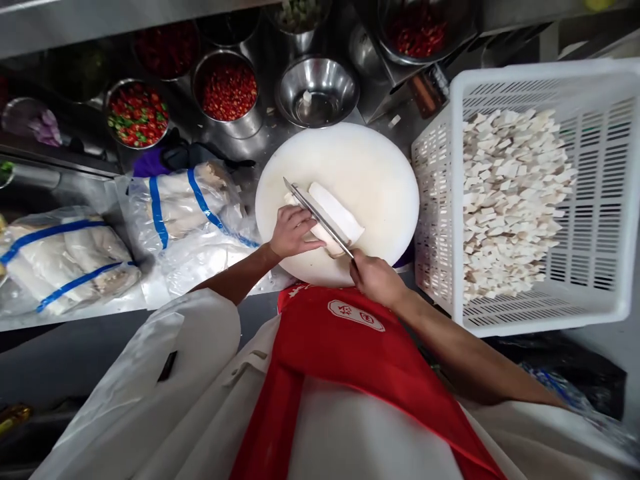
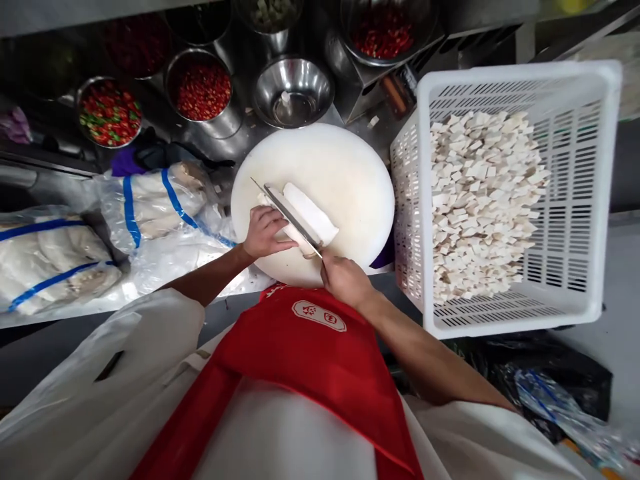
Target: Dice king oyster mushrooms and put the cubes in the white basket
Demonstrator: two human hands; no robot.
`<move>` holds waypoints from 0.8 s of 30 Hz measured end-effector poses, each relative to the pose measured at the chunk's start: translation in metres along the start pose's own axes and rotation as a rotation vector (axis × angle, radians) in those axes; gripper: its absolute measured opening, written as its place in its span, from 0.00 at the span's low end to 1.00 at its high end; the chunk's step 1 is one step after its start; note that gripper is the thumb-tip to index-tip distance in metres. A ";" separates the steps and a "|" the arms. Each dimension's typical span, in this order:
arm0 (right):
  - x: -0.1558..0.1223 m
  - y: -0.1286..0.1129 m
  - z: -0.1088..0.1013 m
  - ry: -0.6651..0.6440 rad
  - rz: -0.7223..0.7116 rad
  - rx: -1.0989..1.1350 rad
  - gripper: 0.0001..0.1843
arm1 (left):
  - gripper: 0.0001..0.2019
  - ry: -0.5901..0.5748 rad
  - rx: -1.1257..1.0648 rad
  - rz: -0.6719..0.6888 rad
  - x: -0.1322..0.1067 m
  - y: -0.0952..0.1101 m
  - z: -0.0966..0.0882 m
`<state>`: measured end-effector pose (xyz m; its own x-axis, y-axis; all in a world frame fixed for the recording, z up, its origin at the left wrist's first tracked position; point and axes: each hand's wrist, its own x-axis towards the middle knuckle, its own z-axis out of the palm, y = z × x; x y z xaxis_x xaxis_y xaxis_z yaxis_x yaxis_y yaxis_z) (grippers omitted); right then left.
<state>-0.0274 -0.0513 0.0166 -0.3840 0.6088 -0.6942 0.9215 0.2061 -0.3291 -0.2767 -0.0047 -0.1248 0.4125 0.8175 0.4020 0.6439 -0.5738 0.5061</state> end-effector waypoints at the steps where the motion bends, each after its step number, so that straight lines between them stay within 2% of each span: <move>1: 0.007 -0.001 0.002 0.025 -0.008 -0.001 0.14 | 0.29 0.001 0.005 0.010 0.000 0.001 -0.002; 4: 0.006 -0.005 -0.006 0.060 -0.042 0.013 0.15 | 0.28 -0.022 0.023 0.032 -0.002 0.003 -0.009; 8: -0.027 -0.006 -0.026 0.143 -0.058 0.033 0.17 | 0.26 -0.040 0.089 -0.029 -0.004 0.004 -0.012; 12: -0.057 -0.006 -0.036 0.214 -0.071 -0.001 0.16 | 0.26 -0.008 0.036 -0.027 -0.004 0.004 -0.010; 18: -0.074 -0.010 -0.030 0.133 -0.107 -0.010 0.17 | 0.27 -0.021 0.055 -0.062 -0.003 0.005 -0.008; 24: -0.065 -0.013 -0.027 0.064 -0.051 0.011 0.14 | 0.27 -0.036 0.038 -0.070 -0.002 0.005 -0.007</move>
<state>-0.0127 -0.0734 0.0833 -0.4252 0.6458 -0.6341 0.9003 0.2296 -0.3699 -0.2788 -0.0098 -0.1182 0.3879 0.8572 0.3386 0.6960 -0.5133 0.5021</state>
